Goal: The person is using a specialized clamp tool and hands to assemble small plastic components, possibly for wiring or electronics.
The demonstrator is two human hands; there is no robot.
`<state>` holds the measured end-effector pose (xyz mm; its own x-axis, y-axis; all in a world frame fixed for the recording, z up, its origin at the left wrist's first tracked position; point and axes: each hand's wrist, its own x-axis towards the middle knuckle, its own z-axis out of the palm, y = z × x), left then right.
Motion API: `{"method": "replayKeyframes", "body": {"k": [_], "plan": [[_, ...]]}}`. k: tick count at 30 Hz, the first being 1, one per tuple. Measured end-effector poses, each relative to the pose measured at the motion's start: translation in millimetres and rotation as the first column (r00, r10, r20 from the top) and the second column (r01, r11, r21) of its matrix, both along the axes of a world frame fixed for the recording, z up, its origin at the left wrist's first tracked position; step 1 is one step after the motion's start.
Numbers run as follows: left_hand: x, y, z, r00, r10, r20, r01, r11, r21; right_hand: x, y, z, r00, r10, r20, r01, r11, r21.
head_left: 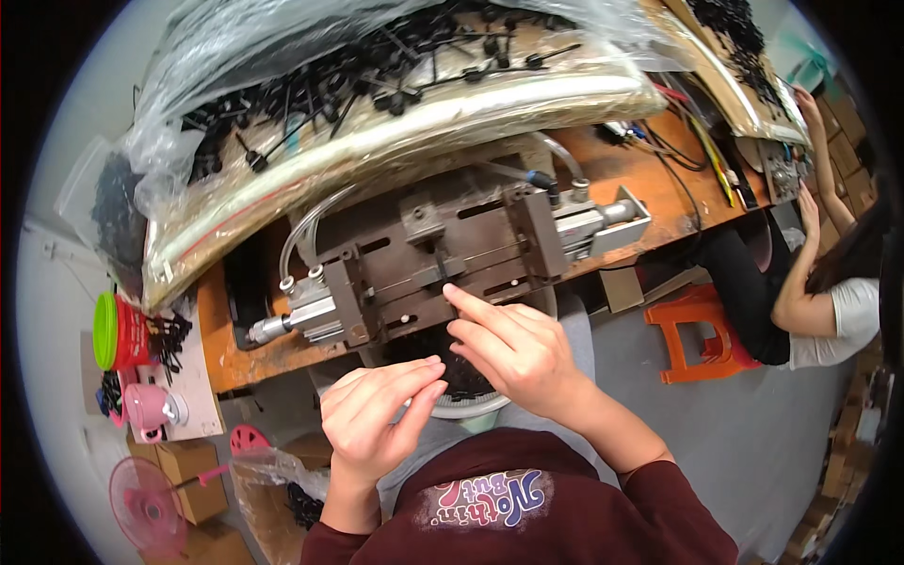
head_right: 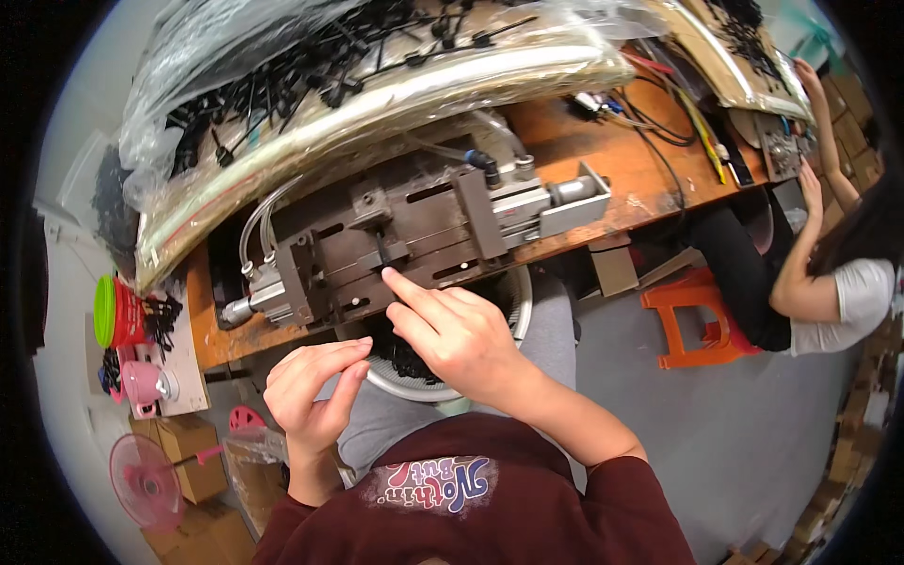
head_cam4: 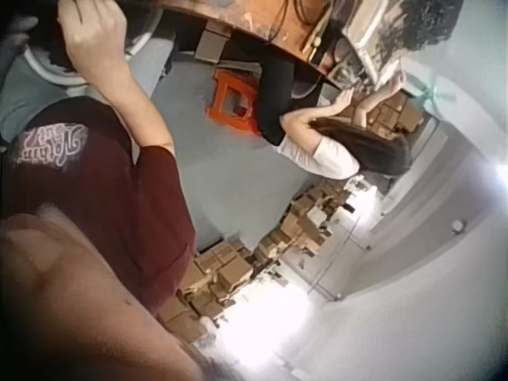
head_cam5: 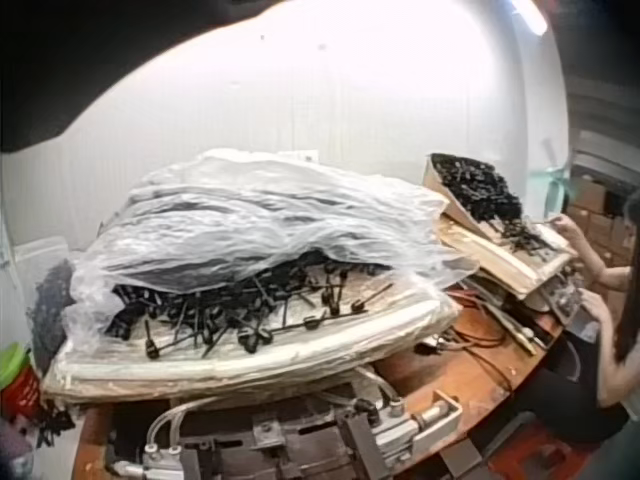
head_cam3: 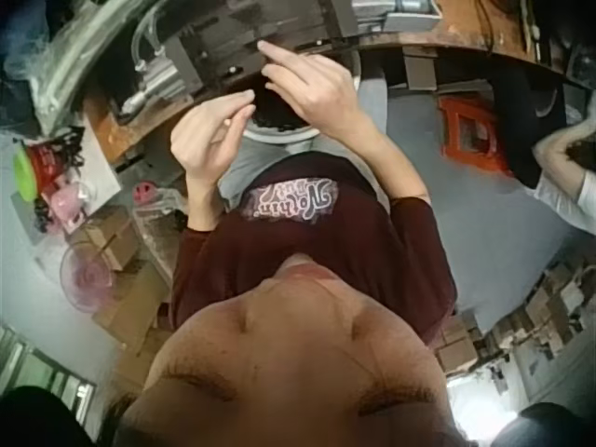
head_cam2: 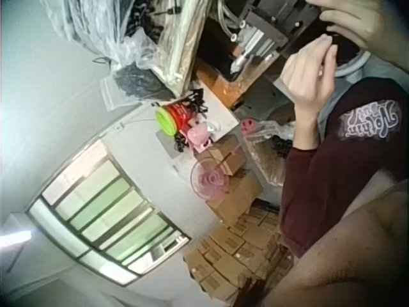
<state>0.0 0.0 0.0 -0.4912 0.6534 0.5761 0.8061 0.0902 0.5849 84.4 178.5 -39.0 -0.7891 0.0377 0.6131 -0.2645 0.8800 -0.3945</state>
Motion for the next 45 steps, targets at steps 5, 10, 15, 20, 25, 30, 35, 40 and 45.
{"method": "replayKeyframes", "body": {"k": [5,10,15,20,25,30,35,40,45], "plan": [[-15.4,-6.6,-10.2,0.999,-0.035,-0.035,0.036,0.999,0.011,-22.2,-6.3,-1.6,0.998,-0.061,-0.005,0.061,0.983,0.174],[-13.5,-3.1,-21.3,0.994,-0.107,0.004,0.107,0.994,0.034,-26.8,-2.0,8.1,0.995,-0.061,0.078,0.042,0.973,0.228],[-11.5,2.7,-22.2,0.991,-0.132,0.018,0.131,0.990,0.056,-24.5,-4.2,12.8,0.985,-0.086,0.150,0.053,0.976,0.212],[-12.1,1.4,-23.4,0.989,-0.145,0.011,0.144,0.988,0.048,-26.0,-2.8,19.1,0.984,-0.063,0.169,0.018,0.966,0.259],[-13.1,1.3,-23.5,0.988,-0.157,0.012,0.156,0.987,0.049,-27.9,6.8,37.2,0.965,-0.007,0.261,-0.061,0.965,0.254],[-11.7,-3.5,-25.0,0.987,-0.162,0.022,0.161,0.986,0.045,-72.7,63.7,76.9,0.998,-0.010,-0.059,0.015,0.997,0.080],[-8.6,-2.1,-23.9,0.986,-0.168,0.004,0.167,0.983,0.073,-137.4,140.5,120.0,0.977,-0.204,-0.060,0.208,0.861,0.463],[-9.2,-9.5,-28.6,0.988,-0.157,-0.002,0.156,0.986,0.053,-168.4,140.1,135.9,0.866,-0.390,0.312,0.078,0.723,0.687],[-9.4,-16.0,-26.2,0.990,-0.139,-0.006,0.139,0.989,0.048,-172.9,152.5,136.0,0.956,-0.164,0.245,-0.002,0.827,0.562]]}}
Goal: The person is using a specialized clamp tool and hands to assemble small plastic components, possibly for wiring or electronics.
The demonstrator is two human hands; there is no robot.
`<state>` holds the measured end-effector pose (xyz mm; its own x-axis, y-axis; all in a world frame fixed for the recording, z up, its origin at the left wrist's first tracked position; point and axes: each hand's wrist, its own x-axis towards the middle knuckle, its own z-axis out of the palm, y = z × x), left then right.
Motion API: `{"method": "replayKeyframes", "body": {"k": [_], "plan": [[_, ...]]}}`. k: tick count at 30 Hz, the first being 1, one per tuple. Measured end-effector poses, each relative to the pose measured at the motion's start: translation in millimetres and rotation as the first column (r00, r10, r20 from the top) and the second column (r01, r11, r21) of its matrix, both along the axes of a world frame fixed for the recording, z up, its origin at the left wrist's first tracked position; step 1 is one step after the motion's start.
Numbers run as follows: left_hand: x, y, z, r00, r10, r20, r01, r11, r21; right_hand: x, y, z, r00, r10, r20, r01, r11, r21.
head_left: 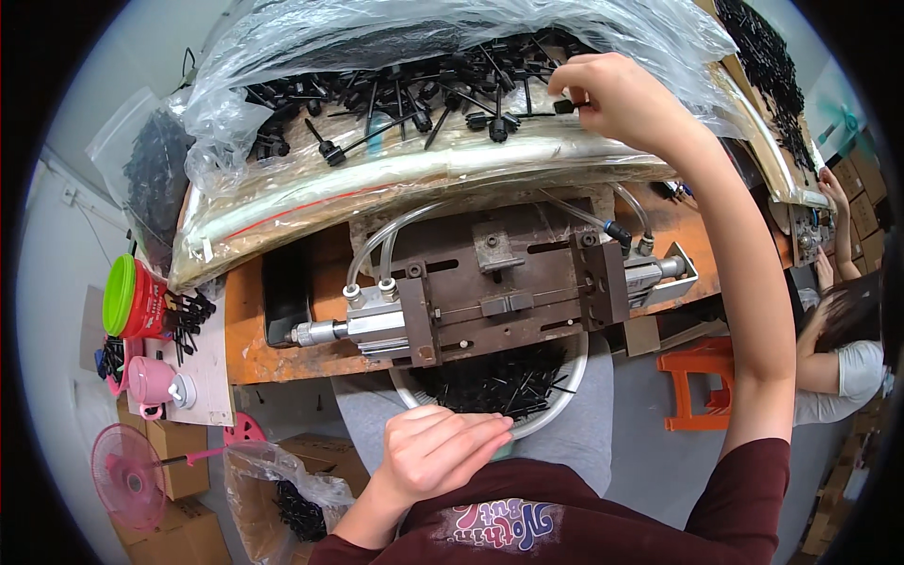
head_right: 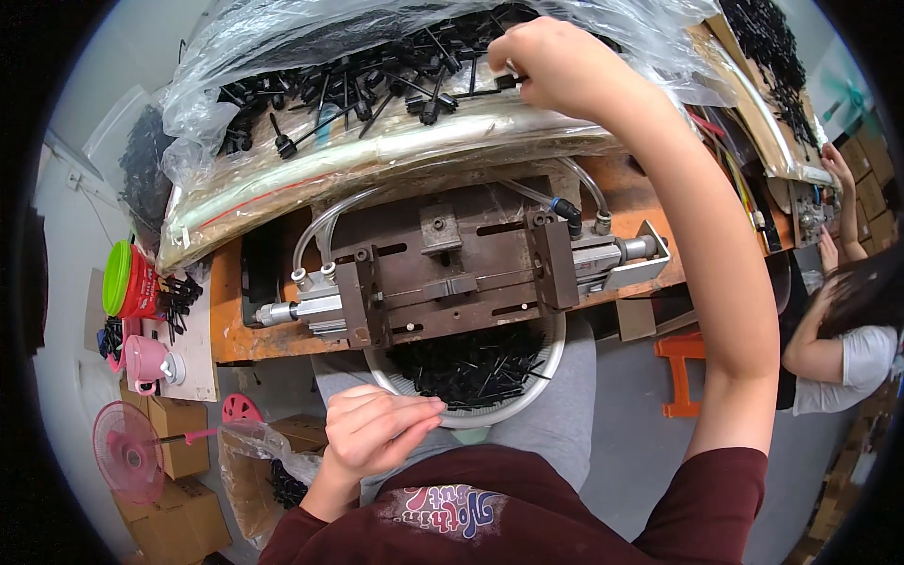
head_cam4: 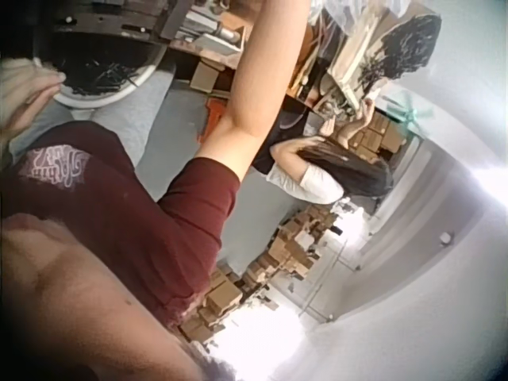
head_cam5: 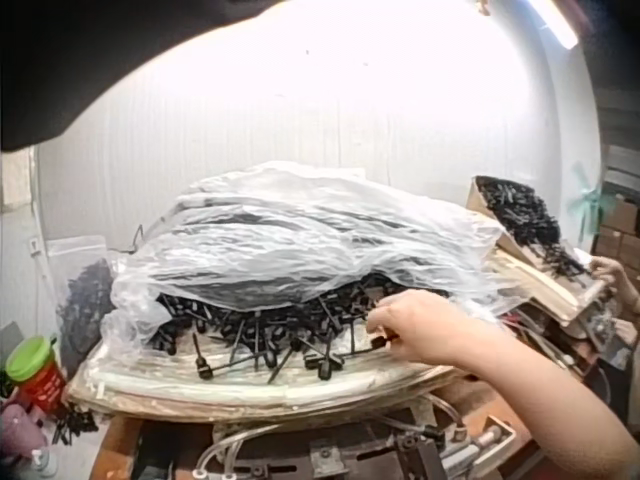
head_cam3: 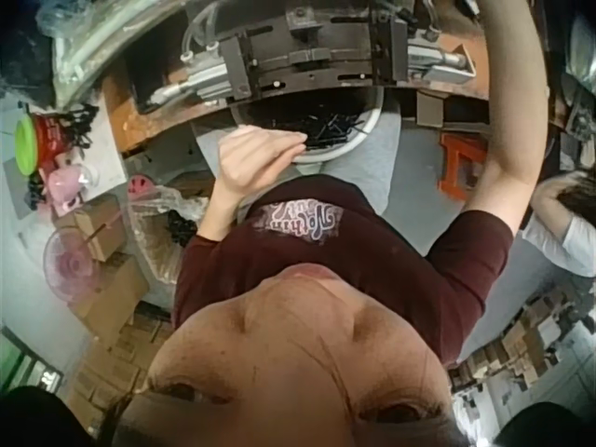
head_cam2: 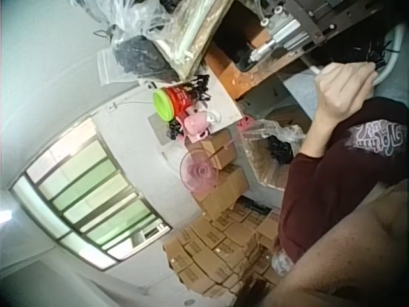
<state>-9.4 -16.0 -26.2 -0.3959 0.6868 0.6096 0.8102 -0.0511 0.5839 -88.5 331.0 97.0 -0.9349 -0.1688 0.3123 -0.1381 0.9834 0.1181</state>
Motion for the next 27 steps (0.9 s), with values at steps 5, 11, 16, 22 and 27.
{"method": "replayKeyframes", "body": {"k": [5,11,16,22,27], "plan": [[0.1,-0.4,4.1,0.999,0.017,0.033,-0.018,0.999,0.031,37.3,-22.1,4.4,0.931,0.045,-0.361,-0.111,0.980,-0.164],[8.1,15.9,16.6,0.792,0.021,0.610,-0.083,0.994,0.073,100.8,-102.5,-41.8,0.889,-0.032,-0.457,-0.428,0.298,-0.853],[20.9,41.7,6.7,0.330,-0.382,0.863,0.125,0.924,0.361,125.4,-150.5,-88.5,0.949,-0.109,-0.297,-0.316,-0.285,-0.905],[28.3,61.6,5.4,0.670,-0.123,0.732,-0.177,0.931,0.319,140.1,-171.6,-120.6,0.947,-0.221,-0.231,-0.307,-0.428,-0.850],[25.3,54.0,-10.8,0.915,0.403,0.003,-0.397,0.900,0.183,137.4,-175.1,-118.4,0.939,-0.268,-0.217,-0.339,-0.599,-0.726]]}}
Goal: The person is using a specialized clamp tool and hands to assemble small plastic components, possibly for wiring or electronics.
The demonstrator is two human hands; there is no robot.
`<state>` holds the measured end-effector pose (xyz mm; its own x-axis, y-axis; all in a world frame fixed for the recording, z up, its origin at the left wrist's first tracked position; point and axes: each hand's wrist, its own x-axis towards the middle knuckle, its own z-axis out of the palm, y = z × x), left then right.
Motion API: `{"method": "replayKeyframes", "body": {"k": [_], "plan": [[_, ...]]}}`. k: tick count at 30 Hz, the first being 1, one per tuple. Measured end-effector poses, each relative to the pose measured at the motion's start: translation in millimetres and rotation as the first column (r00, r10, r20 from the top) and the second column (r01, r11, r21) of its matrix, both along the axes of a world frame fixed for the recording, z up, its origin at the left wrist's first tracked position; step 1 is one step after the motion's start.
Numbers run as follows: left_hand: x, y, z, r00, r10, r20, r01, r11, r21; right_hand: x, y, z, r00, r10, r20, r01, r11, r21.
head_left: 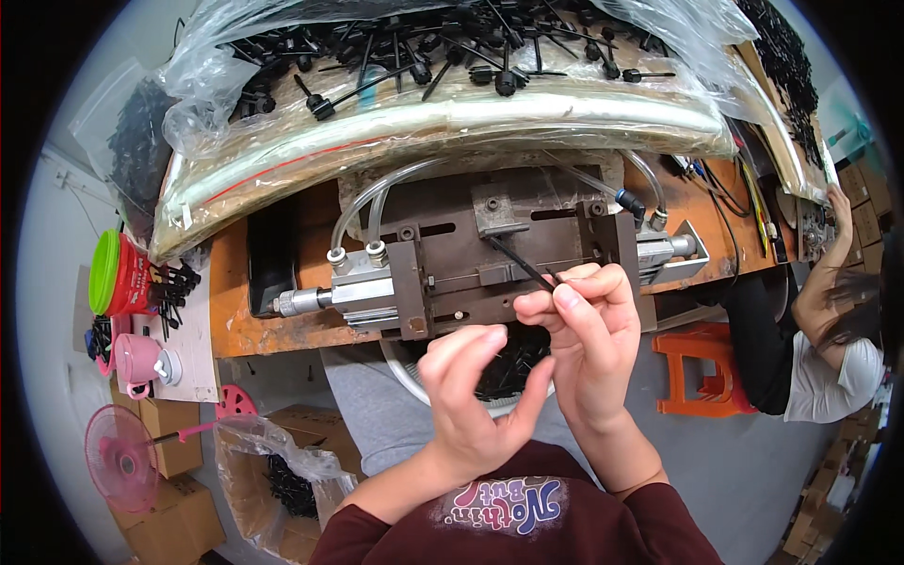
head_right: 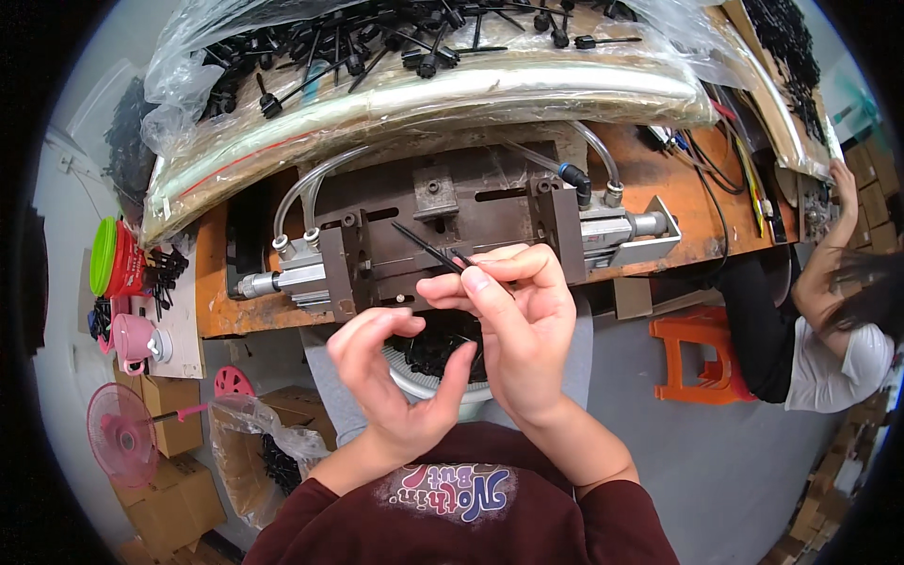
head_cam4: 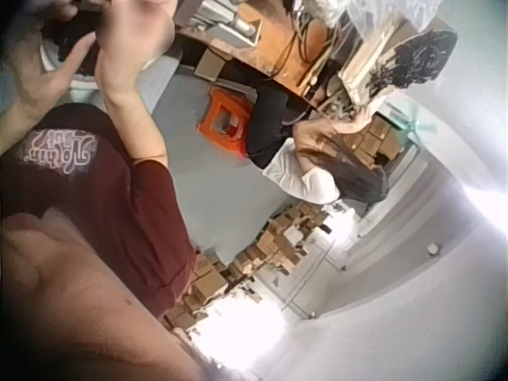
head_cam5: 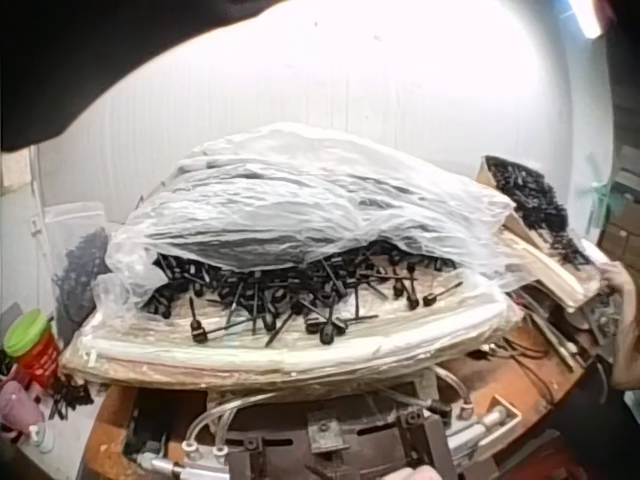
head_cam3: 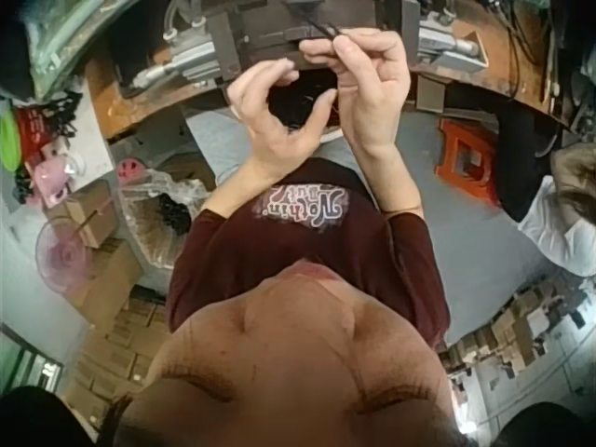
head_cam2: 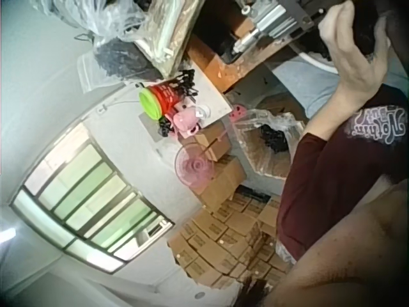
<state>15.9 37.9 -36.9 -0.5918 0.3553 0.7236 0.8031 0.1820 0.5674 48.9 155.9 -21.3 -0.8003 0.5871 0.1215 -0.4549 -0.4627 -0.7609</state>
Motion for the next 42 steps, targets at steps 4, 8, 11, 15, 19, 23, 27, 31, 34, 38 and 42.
{"method": "replayKeyframes", "body": {"k": [4,8,11,15,19,23,27,31,34,38,42], "plan": [[-6.6,6.4,2.8,0.982,0.016,-0.188,-0.028,0.998,-0.062,1.7,-12.4,-9.5,1.000,0.001,0.019,0.000,0.999,-0.035],[-11.9,4.7,7.0,0.981,0.029,-0.194,-0.046,0.996,-0.082,2.7,-23.1,-11.0,1.000,0.013,0.009,-0.013,0.999,-0.040],[-15.0,4.4,2.8,0.990,0.011,-0.143,-0.022,0.997,-0.074,3.9,-26.8,-19.6,0.998,-0.054,-0.038,0.057,0.995,0.085],[-14.5,-12.6,13.5,0.981,-0.133,0.142,0.144,0.987,-0.074,3.3,-17.2,-20.2,0.976,-0.214,-0.045,0.217,0.914,0.342],[-19.4,-30.0,13.2,0.941,-0.270,0.203,0.290,0.954,-0.074,13.6,4.9,-6.7,0.965,-0.254,0.071,0.188,0.852,0.488],[-19.7,-34.1,8.7,0.823,-0.419,0.383,0.423,0.903,0.080,10.6,18.7,10.6,0.970,-0.192,0.151,0.102,0.879,0.466],[-21.8,-39.7,6.1,0.690,-0.583,0.430,0.505,0.813,0.290,14.7,32.4,16.4,0.914,0.209,0.348,-0.260,0.960,0.106],[-28.0,-47.8,6.3,0.666,-0.637,0.388,0.580,0.769,0.268,17.7,37.1,17.6,0.877,0.382,0.290,-0.378,0.923,-0.072],[-30.3,-49.5,4.1,0.689,-0.649,0.323,0.612,0.759,0.222,17.0,39.2,21.8,0.818,0.507,0.271,-0.483,0.862,-0.155],[-30.0,-52.3,0.3,0.660,-0.655,0.367,0.618,0.752,0.231,18.8,40.0,21.9,0.794,0.554,0.249,-0.532,0.832,-0.156],[-28.9,-51.5,-1.6,0.649,-0.672,0.357,0.626,0.738,0.250,19.9,38.6,25.8,0.778,0.568,0.268,-0.543,0.823,-0.167]]}}
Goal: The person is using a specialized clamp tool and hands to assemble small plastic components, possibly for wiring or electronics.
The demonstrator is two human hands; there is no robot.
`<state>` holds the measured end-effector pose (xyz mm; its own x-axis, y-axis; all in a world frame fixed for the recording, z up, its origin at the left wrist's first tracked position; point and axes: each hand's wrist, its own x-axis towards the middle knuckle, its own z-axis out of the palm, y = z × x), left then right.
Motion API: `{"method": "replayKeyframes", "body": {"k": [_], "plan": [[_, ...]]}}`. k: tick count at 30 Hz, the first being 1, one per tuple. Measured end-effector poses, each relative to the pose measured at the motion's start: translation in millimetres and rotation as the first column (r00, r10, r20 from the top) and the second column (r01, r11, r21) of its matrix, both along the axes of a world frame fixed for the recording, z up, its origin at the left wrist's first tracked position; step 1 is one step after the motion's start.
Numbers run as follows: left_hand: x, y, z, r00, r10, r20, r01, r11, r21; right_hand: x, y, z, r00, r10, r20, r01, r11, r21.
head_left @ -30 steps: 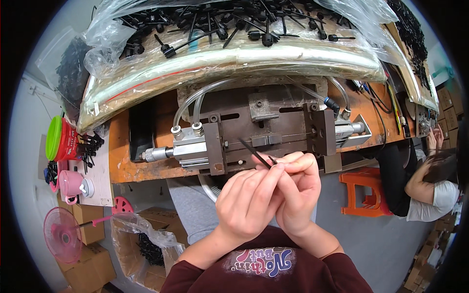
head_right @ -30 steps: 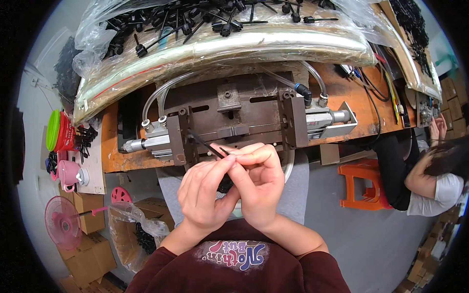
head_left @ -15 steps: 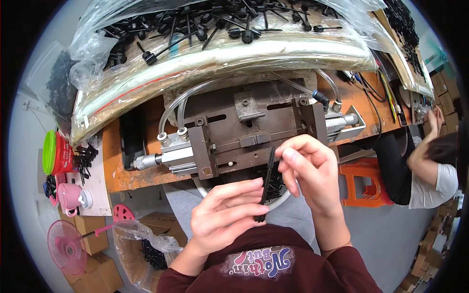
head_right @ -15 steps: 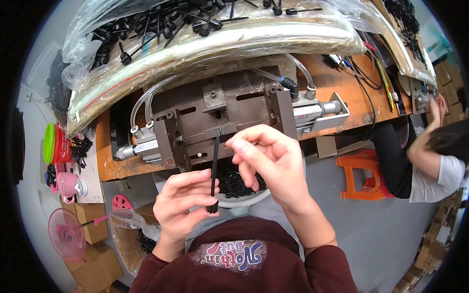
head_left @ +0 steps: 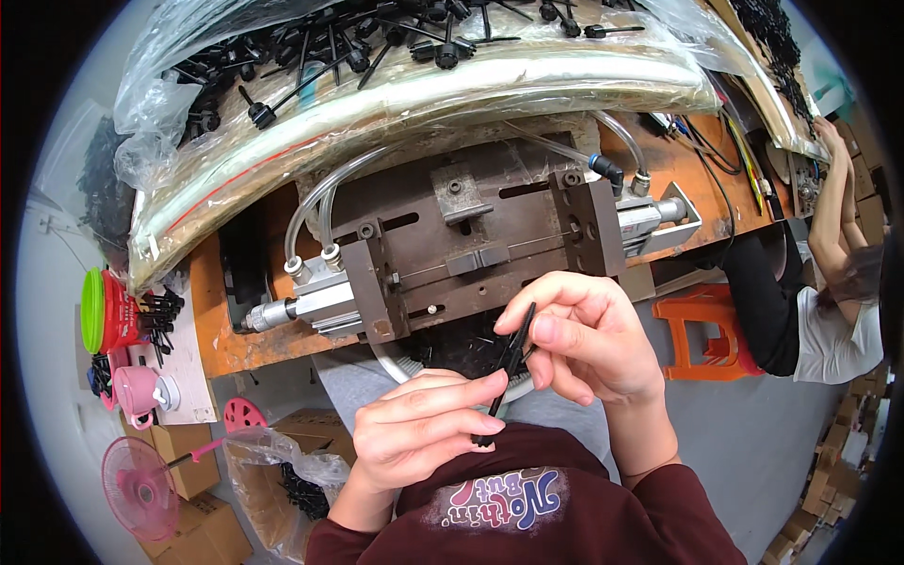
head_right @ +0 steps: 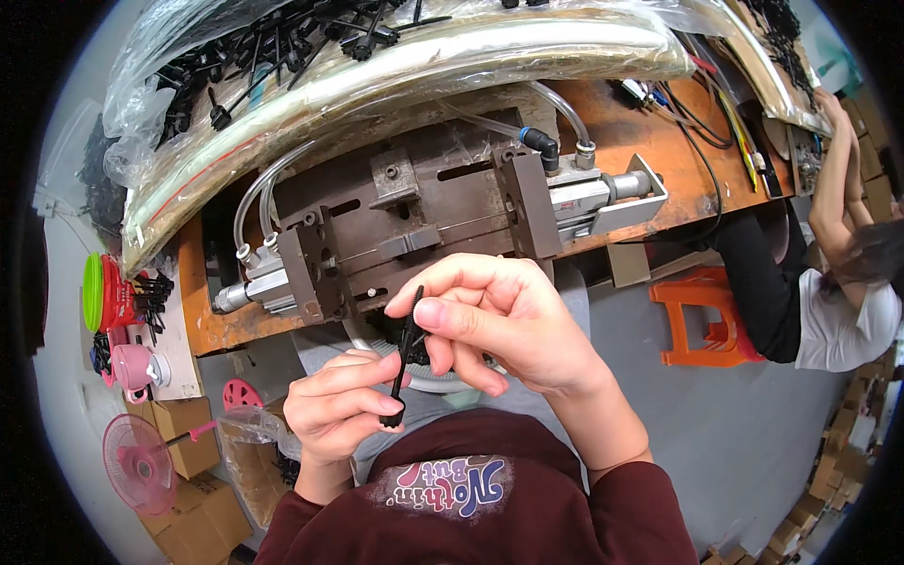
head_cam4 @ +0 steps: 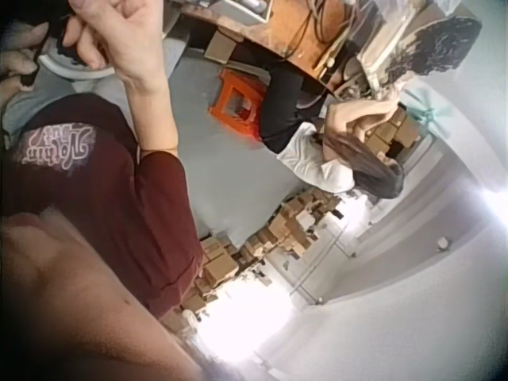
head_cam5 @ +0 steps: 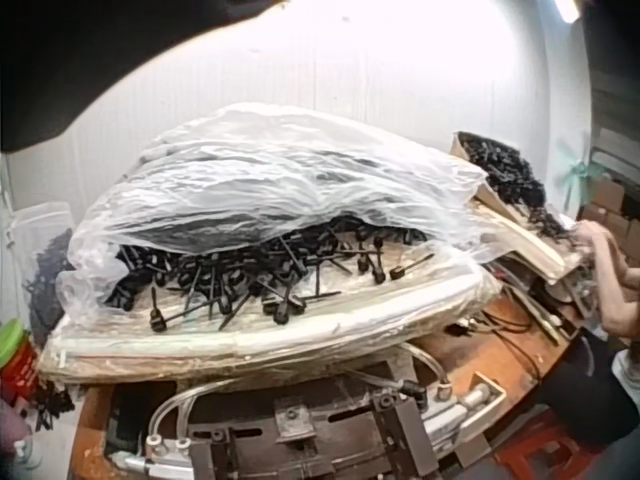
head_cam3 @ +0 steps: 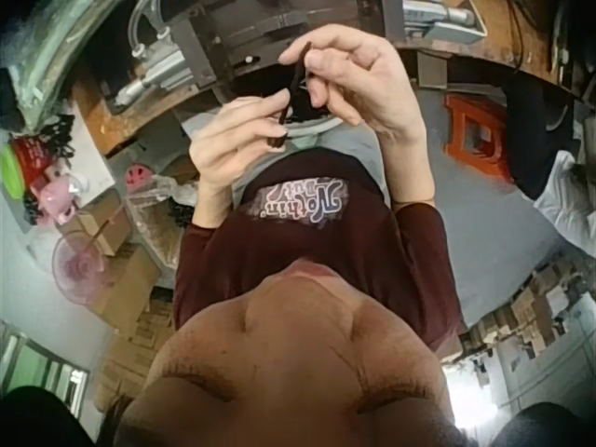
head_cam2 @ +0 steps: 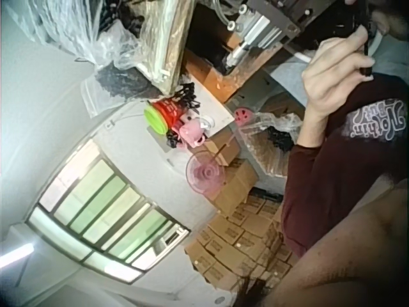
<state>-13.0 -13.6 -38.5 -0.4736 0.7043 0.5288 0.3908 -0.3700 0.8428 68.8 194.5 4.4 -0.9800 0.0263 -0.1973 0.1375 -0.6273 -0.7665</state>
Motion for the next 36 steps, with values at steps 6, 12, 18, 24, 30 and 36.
{"method": "replayKeyframes", "body": {"k": [6,12,18,24,30,36], "plan": [[-1.1,-0.1,1.9,0.999,-0.003,-0.041,0.002,1.000,-0.016,1.3,-4.5,-3.0,0.999,-0.043,-0.029,0.045,0.997,0.058],[0.0,0.5,3.6,0.997,0.020,-0.080,-0.023,0.999,-0.037,2.7,-8.0,-8.4,0.996,-0.072,-0.045,0.074,0.997,0.033],[1.4,2.2,4.0,0.991,0.064,-0.122,-0.068,0.997,-0.034,4.2,-12.1,-11.7,0.993,-0.108,-0.050,0.111,0.993,0.047],[0.5,9.0,10.3,0.956,0.149,-0.252,-0.186,0.974,-0.129,2.4,-19.4,-14.8,0.966,-0.257,-0.012,0.253,0.943,0.218],[-3.9,35.6,4.4,0.730,0.252,-0.635,-0.505,0.825,-0.254,16.0,-14.1,-25.9,0.836,-0.523,-0.163,0.543,0.752,0.373],[-2.0,49.2,13.0,0.659,0.219,-0.720,-0.591,0.743,-0.314,31.9,-19.7,-22.3,0.835,-0.520,-0.183,0.546,0.734,0.404]]}}
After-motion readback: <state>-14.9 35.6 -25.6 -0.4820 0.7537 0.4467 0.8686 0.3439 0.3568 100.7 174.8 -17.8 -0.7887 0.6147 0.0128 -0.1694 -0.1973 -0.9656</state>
